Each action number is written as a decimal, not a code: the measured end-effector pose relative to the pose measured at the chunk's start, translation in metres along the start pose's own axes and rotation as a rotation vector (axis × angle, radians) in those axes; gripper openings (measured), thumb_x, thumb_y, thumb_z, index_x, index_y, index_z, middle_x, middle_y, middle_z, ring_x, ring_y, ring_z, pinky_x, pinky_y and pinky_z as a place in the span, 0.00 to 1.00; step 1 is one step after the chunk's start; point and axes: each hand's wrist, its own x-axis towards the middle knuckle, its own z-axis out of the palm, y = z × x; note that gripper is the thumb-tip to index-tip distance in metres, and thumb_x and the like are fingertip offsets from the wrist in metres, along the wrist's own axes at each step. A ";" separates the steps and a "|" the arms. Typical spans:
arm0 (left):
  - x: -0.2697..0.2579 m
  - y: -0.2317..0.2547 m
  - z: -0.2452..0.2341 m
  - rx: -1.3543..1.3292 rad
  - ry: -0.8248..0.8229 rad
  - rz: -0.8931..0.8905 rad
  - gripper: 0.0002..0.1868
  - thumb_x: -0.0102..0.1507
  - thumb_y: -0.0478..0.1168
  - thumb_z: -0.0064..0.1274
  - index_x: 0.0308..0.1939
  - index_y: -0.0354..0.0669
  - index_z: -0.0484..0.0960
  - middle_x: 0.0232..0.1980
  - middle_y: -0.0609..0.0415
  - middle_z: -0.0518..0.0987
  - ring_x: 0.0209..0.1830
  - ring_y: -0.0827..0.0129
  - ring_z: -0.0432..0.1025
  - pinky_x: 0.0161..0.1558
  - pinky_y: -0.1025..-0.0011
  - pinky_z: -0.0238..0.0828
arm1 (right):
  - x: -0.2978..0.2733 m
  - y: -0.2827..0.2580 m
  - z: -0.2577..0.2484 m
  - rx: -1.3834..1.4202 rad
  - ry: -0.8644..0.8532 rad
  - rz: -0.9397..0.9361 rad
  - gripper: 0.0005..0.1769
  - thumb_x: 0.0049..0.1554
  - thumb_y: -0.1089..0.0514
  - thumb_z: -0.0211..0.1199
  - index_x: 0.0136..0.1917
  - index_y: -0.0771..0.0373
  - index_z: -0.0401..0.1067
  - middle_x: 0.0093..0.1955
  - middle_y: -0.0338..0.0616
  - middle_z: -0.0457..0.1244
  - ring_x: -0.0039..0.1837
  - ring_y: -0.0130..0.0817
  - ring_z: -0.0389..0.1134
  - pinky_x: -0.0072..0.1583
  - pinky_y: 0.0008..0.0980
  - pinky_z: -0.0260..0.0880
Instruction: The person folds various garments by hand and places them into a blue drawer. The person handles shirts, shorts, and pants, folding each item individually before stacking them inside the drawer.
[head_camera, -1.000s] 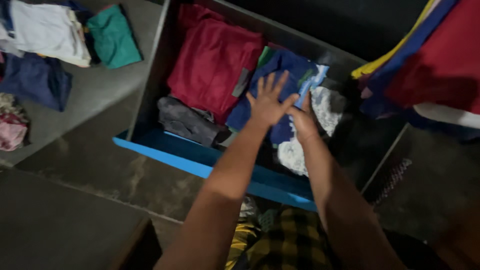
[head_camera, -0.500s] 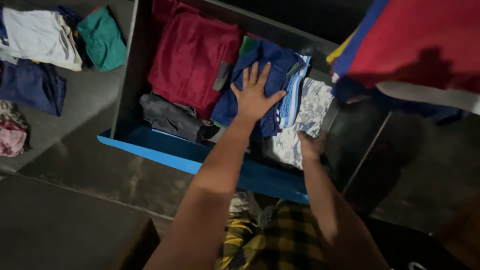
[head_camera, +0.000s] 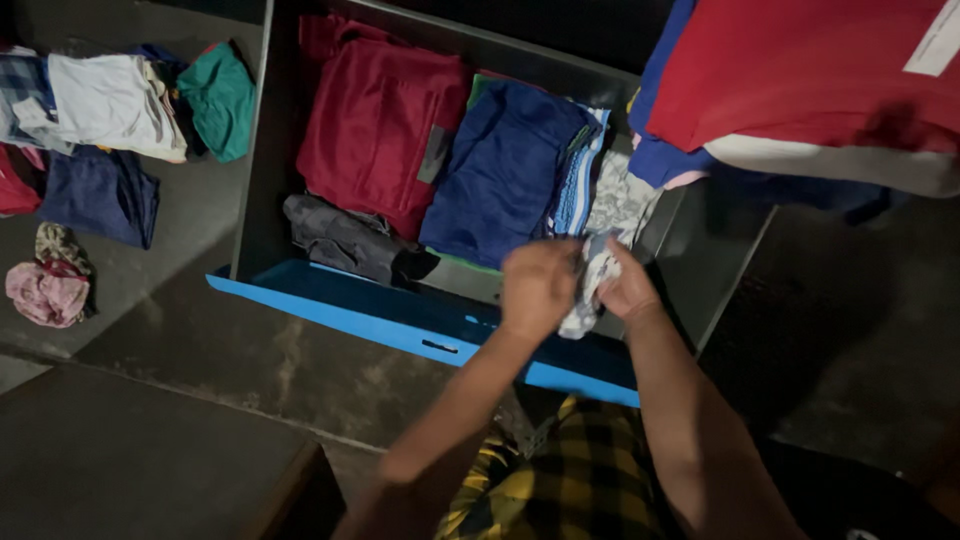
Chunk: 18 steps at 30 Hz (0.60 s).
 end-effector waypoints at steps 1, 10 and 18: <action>0.008 -0.002 0.014 -0.003 -0.085 0.097 0.23 0.61 0.38 0.50 0.61 0.46 0.81 0.64 0.49 0.80 0.71 0.54 0.69 0.67 0.57 0.60 | 0.005 0.002 -0.001 0.013 -0.082 0.010 0.17 0.63 0.50 0.64 0.61 0.60 0.73 0.58 0.47 0.68 0.61 0.44 0.69 0.63 0.44 0.70; 0.078 -0.070 0.108 1.592 -0.733 0.906 0.30 0.71 0.46 0.31 0.72 0.35 0.70 0.71 0.46 0.72 0.72 0.50 0.61 0.71 0.40 0.44 | -0.067 -0.047 -0.015 -0.284 0.434 -0.253 0.23 0.49 0.66 0.59 0.58 0.76 0.73 0.51 0.54 0.70 0.49 0.50 0.73 0.53 0.48 0.74; 0.041 -0.070 0.058 1.045 -1.032 0.696 0.39 0.70 0.33 0.35 0.85 0.53 0.42 0.89 0.57 0.34 0.65 0.49 0.66 0.60 0.50 0.61 | -0.146 -0.050 0.065 -0.426 0.746 -0.468 0.30 0.47 0.66 0.62 0.64 0.67 0.71 0.57 0.47 0.68 0.55 0.39 0.69 0.53 0.37 0.68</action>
